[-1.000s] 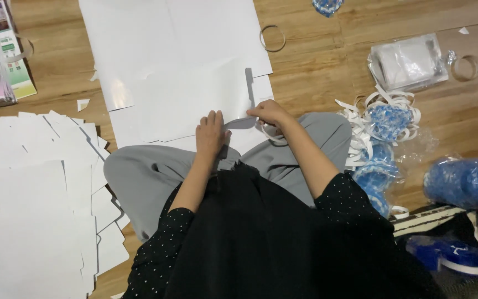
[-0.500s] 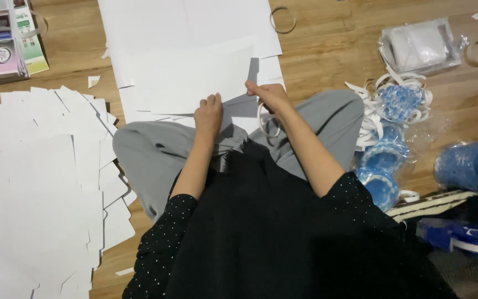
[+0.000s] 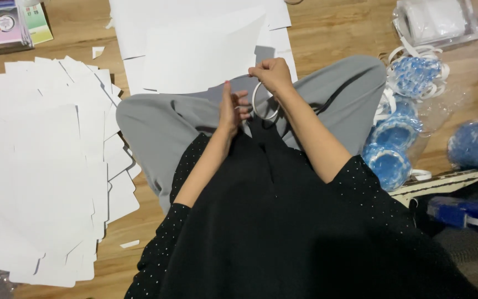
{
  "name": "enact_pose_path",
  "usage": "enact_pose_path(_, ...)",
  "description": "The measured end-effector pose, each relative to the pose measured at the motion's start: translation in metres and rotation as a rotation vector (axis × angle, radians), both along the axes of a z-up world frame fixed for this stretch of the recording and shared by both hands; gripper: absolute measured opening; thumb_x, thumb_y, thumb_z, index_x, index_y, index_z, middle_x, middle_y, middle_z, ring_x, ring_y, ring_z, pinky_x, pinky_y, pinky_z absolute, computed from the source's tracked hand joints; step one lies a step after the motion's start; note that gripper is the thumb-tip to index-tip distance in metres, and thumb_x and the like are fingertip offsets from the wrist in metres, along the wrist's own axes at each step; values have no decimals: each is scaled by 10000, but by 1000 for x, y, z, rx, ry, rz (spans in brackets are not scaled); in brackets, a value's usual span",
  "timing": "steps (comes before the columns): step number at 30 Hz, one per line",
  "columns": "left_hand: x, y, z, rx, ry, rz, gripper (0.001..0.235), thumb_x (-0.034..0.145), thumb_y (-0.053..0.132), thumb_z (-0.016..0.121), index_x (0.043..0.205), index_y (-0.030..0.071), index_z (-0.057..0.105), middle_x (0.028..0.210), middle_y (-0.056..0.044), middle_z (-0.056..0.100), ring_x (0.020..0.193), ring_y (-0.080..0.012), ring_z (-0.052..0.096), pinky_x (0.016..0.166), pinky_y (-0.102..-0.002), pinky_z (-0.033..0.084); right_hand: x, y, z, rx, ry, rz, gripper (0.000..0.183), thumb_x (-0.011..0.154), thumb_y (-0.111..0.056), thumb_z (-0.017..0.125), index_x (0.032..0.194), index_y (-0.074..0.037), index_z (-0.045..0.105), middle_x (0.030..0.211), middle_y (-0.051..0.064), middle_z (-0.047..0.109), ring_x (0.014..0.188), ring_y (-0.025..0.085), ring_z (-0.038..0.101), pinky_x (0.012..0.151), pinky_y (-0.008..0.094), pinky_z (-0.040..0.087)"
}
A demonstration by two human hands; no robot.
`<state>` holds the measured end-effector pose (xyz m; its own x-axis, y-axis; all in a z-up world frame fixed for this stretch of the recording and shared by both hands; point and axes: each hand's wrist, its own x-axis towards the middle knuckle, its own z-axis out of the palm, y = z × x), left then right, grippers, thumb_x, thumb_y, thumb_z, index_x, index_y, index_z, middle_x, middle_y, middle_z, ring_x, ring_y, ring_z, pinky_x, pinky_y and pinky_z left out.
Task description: Applying double-sided tape to paper sheets and peeling off the backing
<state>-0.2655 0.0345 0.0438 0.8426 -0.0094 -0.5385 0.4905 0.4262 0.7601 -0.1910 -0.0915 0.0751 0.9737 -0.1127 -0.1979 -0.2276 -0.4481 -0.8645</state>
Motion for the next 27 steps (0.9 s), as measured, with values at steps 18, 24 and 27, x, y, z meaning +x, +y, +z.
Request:
enact_pose_path(18,39,161,76,-369,-340,620,425,642,299,728,943,60,546,802,-116,600,527,-154,547,517,-283,527,-70,-14,116,212,24,154,283,749,-411,693,667,-151,617,605,-74,563,551,0,427,551,141,332)
enact_pose_path(24,-38,306,135,-115,-453,1068,987,521,263,757,1383,77,315,765,-154,565,605,-220,597,603,-308,571,-37,-1,123,259,41,271,276,784,-364,713,698,-174,532,587,-91,429,525,10,300,467,160,224)
enact_pose_path(27,-76,365,103,-43,-448,1372,657,480,146,775,980,-56,399,896,-169,349,626,-276,571,552,-384,576,-8,-5,105,342,144,282,74,800,-135,623,856,-182,610,722,-100,545,512,-25,372,433,110,269)
